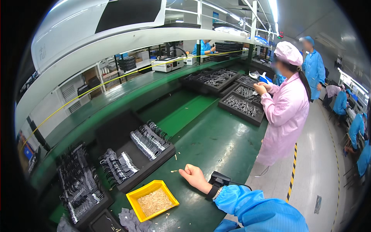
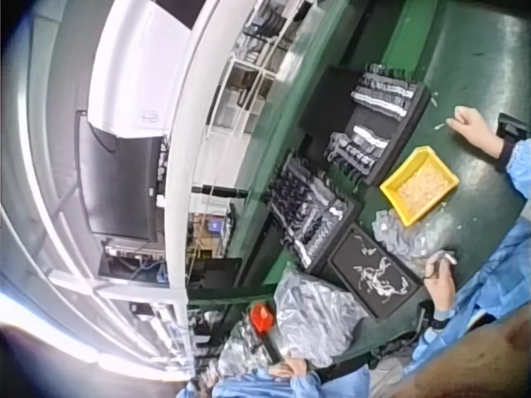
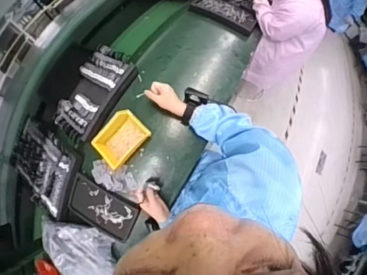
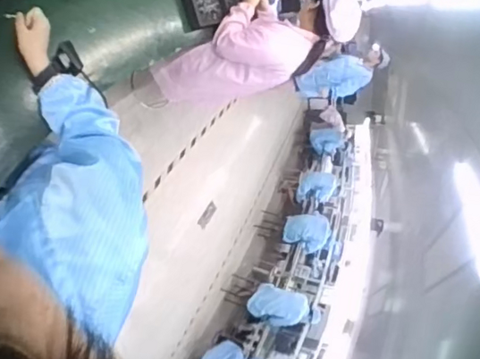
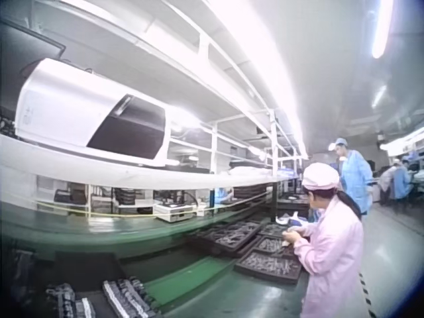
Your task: Assembling small electronic or plastic components by hand on a factory line, inserting pins into grey parts.
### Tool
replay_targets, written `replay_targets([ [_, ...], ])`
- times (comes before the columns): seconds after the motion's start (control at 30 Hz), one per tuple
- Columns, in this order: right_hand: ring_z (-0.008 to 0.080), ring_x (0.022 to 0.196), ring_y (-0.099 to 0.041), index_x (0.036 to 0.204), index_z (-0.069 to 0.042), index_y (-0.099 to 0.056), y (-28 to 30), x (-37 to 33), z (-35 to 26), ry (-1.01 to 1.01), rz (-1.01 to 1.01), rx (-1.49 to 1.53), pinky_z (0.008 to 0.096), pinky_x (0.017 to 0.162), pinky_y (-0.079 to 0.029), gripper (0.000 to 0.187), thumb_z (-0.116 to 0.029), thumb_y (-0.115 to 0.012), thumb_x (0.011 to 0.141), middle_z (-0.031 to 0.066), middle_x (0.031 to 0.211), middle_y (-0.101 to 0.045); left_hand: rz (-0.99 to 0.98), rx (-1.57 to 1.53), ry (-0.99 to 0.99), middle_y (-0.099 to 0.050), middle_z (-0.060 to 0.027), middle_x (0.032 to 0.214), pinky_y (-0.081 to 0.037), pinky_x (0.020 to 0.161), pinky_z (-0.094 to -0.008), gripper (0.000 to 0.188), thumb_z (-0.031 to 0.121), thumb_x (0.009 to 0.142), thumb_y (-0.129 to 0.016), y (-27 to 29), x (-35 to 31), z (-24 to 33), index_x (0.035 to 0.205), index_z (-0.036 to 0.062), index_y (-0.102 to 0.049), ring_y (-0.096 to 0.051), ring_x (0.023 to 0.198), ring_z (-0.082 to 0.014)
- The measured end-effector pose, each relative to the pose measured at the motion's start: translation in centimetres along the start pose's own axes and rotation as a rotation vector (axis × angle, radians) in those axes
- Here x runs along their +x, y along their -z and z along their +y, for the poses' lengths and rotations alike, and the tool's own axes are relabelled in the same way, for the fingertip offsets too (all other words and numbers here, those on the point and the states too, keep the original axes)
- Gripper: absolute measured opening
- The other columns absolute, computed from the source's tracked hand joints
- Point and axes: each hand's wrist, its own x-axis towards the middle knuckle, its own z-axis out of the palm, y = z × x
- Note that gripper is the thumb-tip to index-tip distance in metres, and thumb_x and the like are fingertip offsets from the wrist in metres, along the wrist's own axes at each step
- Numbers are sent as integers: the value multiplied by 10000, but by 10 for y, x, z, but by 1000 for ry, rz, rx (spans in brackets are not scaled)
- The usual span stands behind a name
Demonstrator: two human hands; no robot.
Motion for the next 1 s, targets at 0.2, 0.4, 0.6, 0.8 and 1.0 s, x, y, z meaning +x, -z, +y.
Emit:
replay_targets([
  [0.2, 120, 488, -276, 605, -55, -317, 0, 1, 4, 7, -19, 9, 303, 436, -303, 392, -220, -608, 810, 40, 497, -303, 44, 109, 20, -549, -55, 807, -402, 668, -231, 124, -37, 831, -467, -2, -2, 0, 933, -7, -530, -492, 715, -114],
  [0.4, 136, 484, -288, 613, -53, -317, -2, 2, 5, -9, -30, -11, 315, 442, -313, 379, -210, -600, 811, 57, 499, -325, 37, 126, 12, -551, -60, 810, -396, 677, -229, 112, -27, 836, -468, -2, -1, -1, 929, -21, -530, -489, 710, -117],
  [0.6, 169, 472, -301, 616, -51, -323, -2, 2, 2, 25, -30, -27, 331, 447, -324, 352, -184, -589, 805, 86, 504, -343, 15, 160, 33, -556, -77, 828, -400, 681, -240, 116, -24, 837, -466, -4, 0, 9, 937, -33, -524, -494, 712, -124],
  [0.8, 136, 467, -292, 602, -48, -317, 6, -1, 4, 43, 0, 13, 319, 437, -309, 380, -199, -601, 804, 57, 488, -316, 89, -105, 108, -555, -83, 836, -413, 678, -252, 125, -34, 836, -463, -16, -8, 16, 941, -18, -527, -508, 715, -140],
  [1.0, 43, 423, -243, 567, -138, -296, 10, -22, -33, -328, -177, 668, 242, 401, -185, 444, -348, -426, 936, -74, 488, -272, 66, -45, 23, -550, -84, 832, -429, 670, -260, 116, -32, 837, -461, -19, -9, 37, 937, -3, -511, -517, 727, -147],
])
